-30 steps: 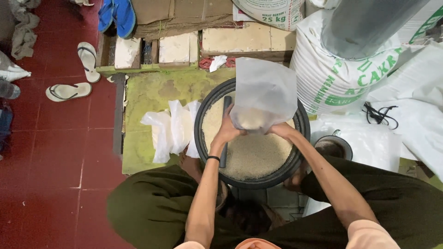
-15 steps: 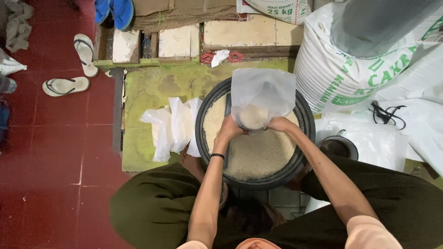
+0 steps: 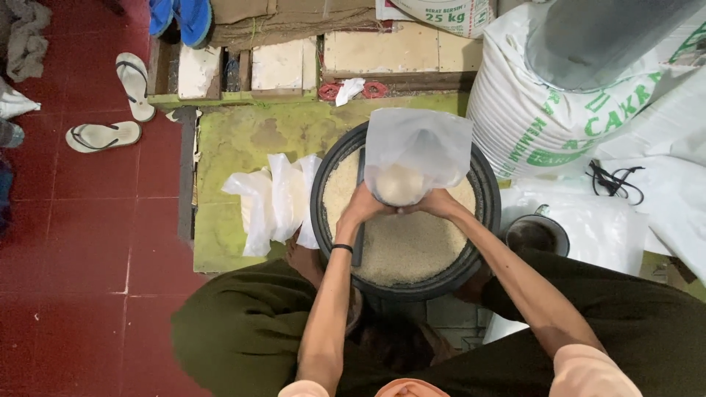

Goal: Scooping grain from a large bucket into small plastic bags using a cup and a larger container.

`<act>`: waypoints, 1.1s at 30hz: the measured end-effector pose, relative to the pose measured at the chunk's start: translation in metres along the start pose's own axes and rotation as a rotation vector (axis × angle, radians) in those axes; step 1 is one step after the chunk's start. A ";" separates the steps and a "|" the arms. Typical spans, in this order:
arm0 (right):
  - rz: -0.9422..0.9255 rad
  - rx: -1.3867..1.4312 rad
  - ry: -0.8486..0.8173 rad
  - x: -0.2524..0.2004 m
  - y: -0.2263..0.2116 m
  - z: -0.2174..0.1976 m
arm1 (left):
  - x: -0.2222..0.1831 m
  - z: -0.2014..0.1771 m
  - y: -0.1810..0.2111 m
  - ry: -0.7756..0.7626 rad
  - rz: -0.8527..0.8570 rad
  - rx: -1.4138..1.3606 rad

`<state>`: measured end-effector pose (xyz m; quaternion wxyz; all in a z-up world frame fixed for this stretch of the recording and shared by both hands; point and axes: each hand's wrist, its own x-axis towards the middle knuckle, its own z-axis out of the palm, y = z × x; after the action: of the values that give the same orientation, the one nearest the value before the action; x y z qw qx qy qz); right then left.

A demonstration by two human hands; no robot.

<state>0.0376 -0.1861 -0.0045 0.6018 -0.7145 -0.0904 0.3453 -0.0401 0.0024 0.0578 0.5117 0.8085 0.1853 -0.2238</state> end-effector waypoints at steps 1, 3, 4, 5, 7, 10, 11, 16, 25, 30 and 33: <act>-0.002 -0.001 0.002 -0.005 -0.010 0.003 | 0.000 0.003 -0.003 0.000 0.004 0.000; -0.047 -0.028 0.003 -0.015 -0.032 0.008 | -0.001 0.008 -0.008 0.040 0.048 -0.261; -0.055 -0.031 0.004 -0.020 -0.043 0.007 | -0.007 0.006 -0.003 0.044 0.055 -0.261; -0.079 -0.045 0.002 -0.026 -0.054 0.007 | -0.013 0.005 0.003 0.055 0.067 -0.225; -0.108 -0.062 -0.004 -0.036 -0.079 0.009 | -0.026 -0.004 0.012 0.073 0.082 -0.191; -0.163 -0.096 -0.013 -0.051 -0.117 0.010 | -0.044 -0.021 0.035 0.108 0.155 -0.179; -0.186 -0.111 -0.019 -0.057 -0.130 0.011 | -0.054 -0.027 0.047 0.110 0.198 -0.138; -0.265 -0.145 -0.038 -0.083 -0.192 0.016 | -0.102 -0.073 0.102 0.204 0.291 0.154; -0.346 -0.276 -0.048 -0.092 -0.199 -0.016 | -0.128 -0.074 0.120 0.207 0.817 -0.319; -0.076 -0.205 -0.057 -0.161 -0.272 0.047 | -0.123 -0.050 0.100 0.153 0.737 -0.486; -0.041 -0.323 0.015 -0.166 -0.274 0.060 | -0.132 -0.053 0.086 0.169 0.664 -0.354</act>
<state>-0.0437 -0.1575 0.3093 0.4866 -0.8024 -0.1549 0.3087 -0.0958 0.0066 0.2146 0.6709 0.7393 -0.0095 0.0571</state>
